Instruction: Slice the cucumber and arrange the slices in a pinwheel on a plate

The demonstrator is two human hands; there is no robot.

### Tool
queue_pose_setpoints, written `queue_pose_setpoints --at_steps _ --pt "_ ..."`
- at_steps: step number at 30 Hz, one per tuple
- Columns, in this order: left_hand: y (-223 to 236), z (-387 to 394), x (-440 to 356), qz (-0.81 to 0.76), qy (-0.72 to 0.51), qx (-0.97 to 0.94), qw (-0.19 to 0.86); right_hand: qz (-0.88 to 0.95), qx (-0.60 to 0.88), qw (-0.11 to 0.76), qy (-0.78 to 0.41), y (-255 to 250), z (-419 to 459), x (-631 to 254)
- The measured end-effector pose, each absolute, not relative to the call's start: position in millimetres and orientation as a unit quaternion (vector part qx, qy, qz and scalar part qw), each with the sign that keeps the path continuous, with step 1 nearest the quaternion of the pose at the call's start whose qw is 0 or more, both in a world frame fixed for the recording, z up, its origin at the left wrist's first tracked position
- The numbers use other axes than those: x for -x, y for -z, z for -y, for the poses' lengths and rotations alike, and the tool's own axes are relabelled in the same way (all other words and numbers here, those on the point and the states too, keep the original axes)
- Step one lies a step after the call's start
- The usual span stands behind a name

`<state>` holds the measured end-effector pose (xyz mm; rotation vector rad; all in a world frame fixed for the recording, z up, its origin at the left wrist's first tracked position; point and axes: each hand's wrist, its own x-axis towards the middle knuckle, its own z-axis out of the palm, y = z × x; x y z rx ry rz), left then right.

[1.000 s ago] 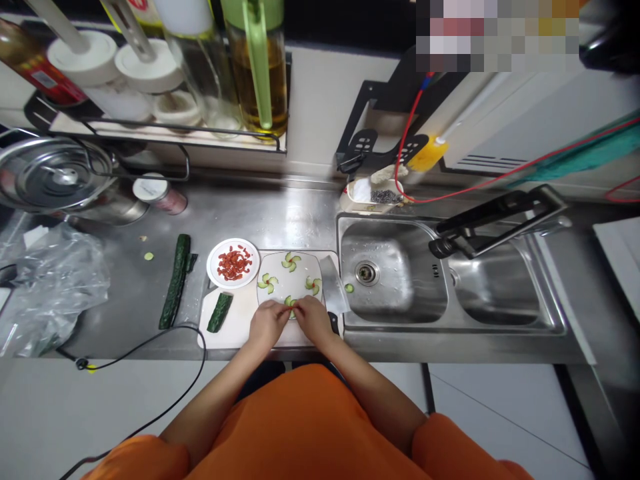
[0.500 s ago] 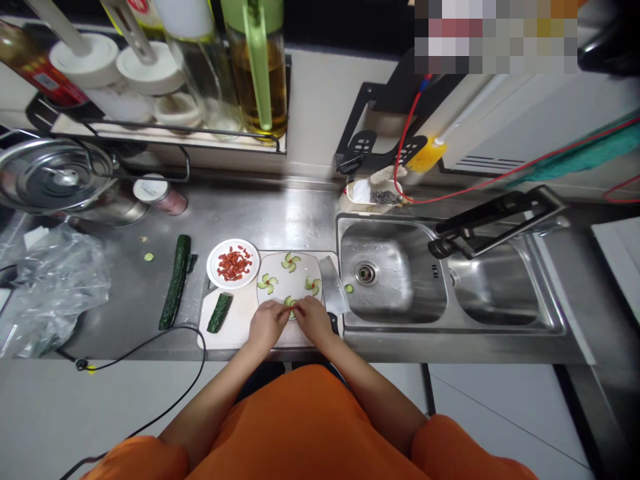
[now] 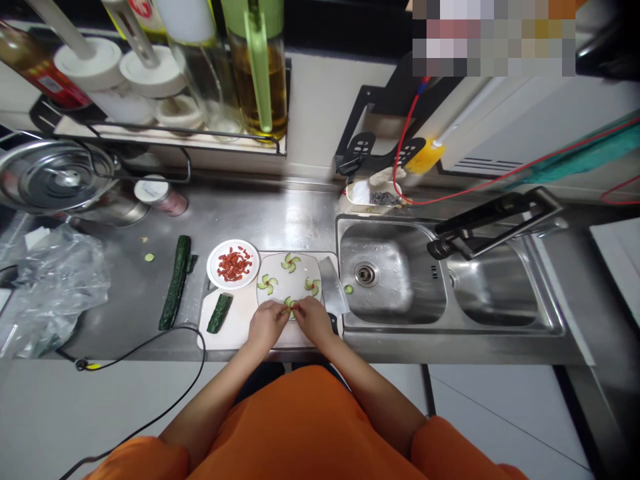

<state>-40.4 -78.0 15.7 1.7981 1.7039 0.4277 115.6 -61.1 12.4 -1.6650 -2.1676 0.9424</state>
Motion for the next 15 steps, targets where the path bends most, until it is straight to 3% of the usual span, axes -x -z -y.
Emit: queue_pose_setpoints --at_steps 15 --pt "-26 91 79 -0.660 -0.246 -0.642 0.303 0.677 0.628 0.220 -0.313 -28 64 -151"
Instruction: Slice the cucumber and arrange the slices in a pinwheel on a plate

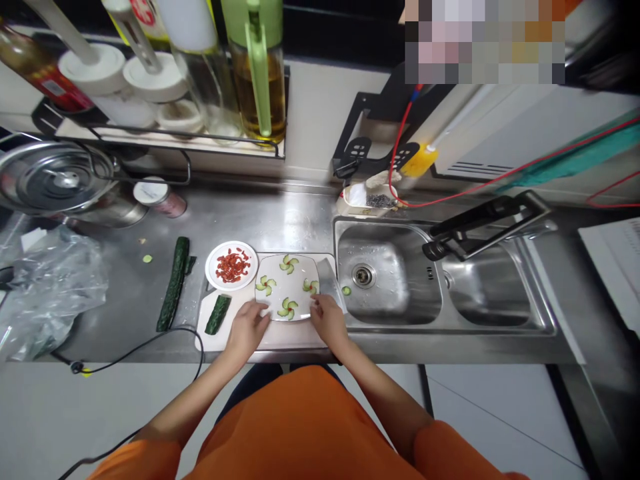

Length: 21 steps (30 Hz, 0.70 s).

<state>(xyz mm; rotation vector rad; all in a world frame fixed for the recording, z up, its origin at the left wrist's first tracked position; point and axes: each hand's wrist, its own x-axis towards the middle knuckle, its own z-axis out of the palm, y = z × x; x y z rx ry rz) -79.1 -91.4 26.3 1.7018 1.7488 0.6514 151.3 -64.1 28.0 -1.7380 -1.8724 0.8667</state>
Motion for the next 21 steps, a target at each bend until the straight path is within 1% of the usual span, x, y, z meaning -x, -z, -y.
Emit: queue_pose_setpoints --at_steps 2,4,8,11,15,21 --pt "-25 96 87 -0.693 -0.247 -0.610 0.294 0.661 0.651 0.225 -0.299 -28 67 -158" --pt "-22 99 92 -0.729 -0.249 -0.559 0.307 0.649 0.667 0.224 -0.291 -26 70 -161" --pt "-16 99 91 -0.759 -0.253 -0.437 0.411 0.628 0.682 0.206 -0.313 -22 72 -159" --pt "-11 96 85 -0.747 -0.257 -0.385 0.477 0.611 0.689 0.194 -0.339 -21 71 -156" --pt "-8 92 74 -0.706 -0.315 -0.314 0.550 0.605 0.691 0.192 -0.346 -22 67 -154" --pt "-4 89 65 -0.657 -0.399 -0.221 0.601 0.597 0.689 0.188 -0.366 -22 61 -155"
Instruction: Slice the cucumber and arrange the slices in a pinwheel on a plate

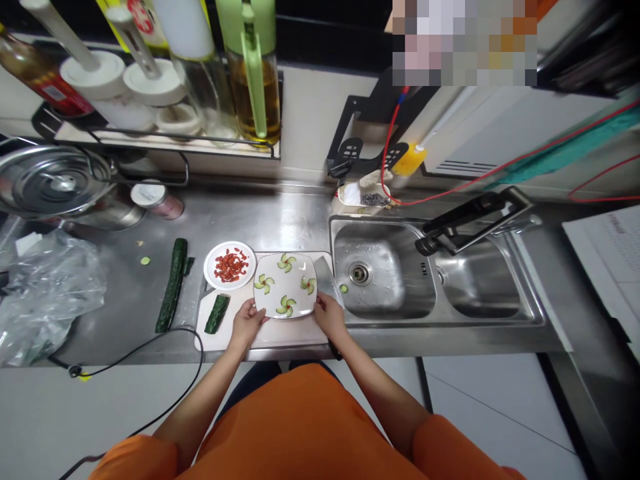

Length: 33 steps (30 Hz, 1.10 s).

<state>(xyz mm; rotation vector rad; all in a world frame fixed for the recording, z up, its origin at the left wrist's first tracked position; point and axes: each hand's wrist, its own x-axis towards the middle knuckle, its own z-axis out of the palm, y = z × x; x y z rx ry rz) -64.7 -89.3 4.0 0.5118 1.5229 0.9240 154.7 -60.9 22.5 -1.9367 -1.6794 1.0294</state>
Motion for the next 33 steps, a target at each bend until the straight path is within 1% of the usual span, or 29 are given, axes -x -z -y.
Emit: queue_pose_setpoints --at_steps 8,15,18,21,23,28,33 --pt "-7 86 65 -0.641 -0.414 -0.184 0.619 0.527 0.678 0.244 -0.450 -20 60 -155" --pt "-19 83 70 -0.642 -0.414 -0.196 0.615 0.418 0.683 0.317 -0.507 -21 62 -151" --pt "-27 84 74 -0.636 -0.413 -0.200 0.620 0.318 0.657 0.358 -0.583 -26 63 -144" --pt "-35 86 77 -0.628 -0.411 -0.211 0.626 0.212 0.590 0.383 -0.678 -33 66 -134" --pt "-39 89 78 -0.620 -0.410 -0.213 0.634 0.156 0.550 0.396 -0.718 -38 68 -127" --pt "-47 95 86 -0.606 -0.409 -0.216 0.647 0.091 0.527 0.418 -0.734 -43 75 -114" --pt "-52 98 96 -0.598 -0.401 -0.217 0.659 0.091 0.523 0.427 -0.732 -45 82 -105"
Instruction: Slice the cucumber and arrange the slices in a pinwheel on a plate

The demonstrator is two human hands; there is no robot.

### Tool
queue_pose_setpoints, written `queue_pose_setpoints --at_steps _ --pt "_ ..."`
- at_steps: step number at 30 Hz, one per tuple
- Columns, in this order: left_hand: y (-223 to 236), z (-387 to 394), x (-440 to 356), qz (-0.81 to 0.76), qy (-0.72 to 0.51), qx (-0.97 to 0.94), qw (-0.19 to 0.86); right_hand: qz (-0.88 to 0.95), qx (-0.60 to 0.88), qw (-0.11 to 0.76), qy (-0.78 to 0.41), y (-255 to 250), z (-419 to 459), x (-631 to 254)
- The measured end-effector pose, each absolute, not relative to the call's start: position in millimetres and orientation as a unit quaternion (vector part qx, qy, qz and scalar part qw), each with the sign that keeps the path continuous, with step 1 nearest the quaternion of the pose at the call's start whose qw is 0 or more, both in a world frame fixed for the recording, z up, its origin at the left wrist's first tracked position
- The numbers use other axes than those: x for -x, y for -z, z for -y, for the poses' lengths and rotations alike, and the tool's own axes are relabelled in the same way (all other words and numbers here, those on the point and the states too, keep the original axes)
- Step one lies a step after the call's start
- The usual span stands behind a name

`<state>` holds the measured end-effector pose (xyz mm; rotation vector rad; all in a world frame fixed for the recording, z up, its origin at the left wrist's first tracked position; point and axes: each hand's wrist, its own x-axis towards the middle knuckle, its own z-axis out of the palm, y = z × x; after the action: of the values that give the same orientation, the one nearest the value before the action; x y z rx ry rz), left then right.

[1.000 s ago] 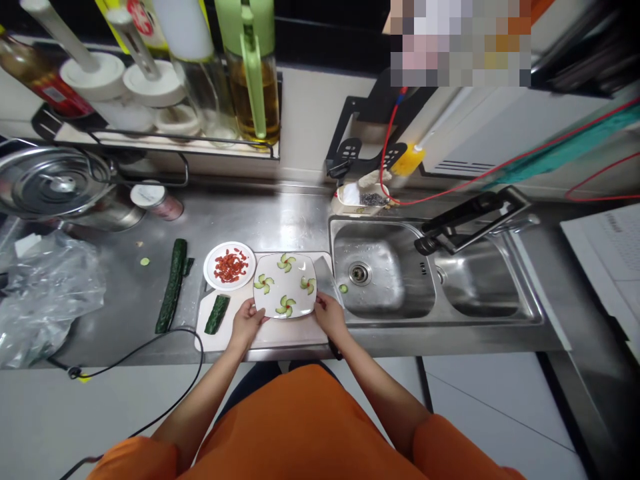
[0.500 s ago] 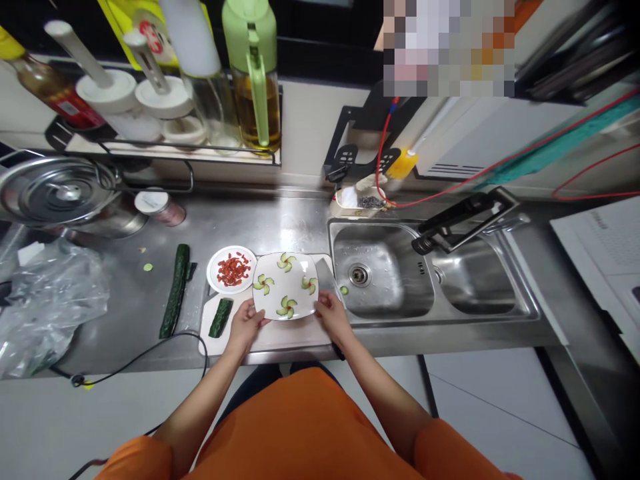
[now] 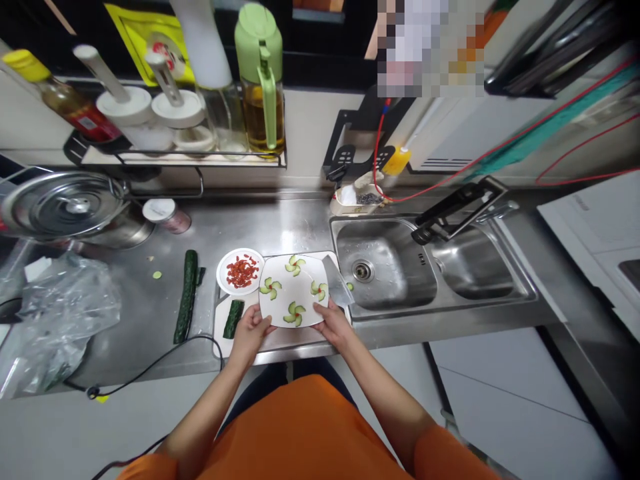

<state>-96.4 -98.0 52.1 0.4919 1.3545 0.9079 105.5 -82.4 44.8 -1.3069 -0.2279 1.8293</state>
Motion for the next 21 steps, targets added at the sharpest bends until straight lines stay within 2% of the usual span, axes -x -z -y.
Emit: queue_pose_setpoints --at_steps 6,11,18,21 --pt "-60 101 110 -0.574 -0.387 -0.226 0.685 0.082 0.517 0.436 -0.732 -44 88 -104" --pt "-66 114 126 -0.602 -0.381 -0.237 0.660 0.112 0.514 0.392 -0.755 -59 91 -154" --pt "-61 143 142 -0.633 -0.367 -0.297 0.614 0.181 0.578 0.235 -0.761 -94 126 -298" --pt "-62 152 139 -0.631 -0.372 -0.324 0.598 0.181 0.610 0.128 -0.761 -109 165 -358"
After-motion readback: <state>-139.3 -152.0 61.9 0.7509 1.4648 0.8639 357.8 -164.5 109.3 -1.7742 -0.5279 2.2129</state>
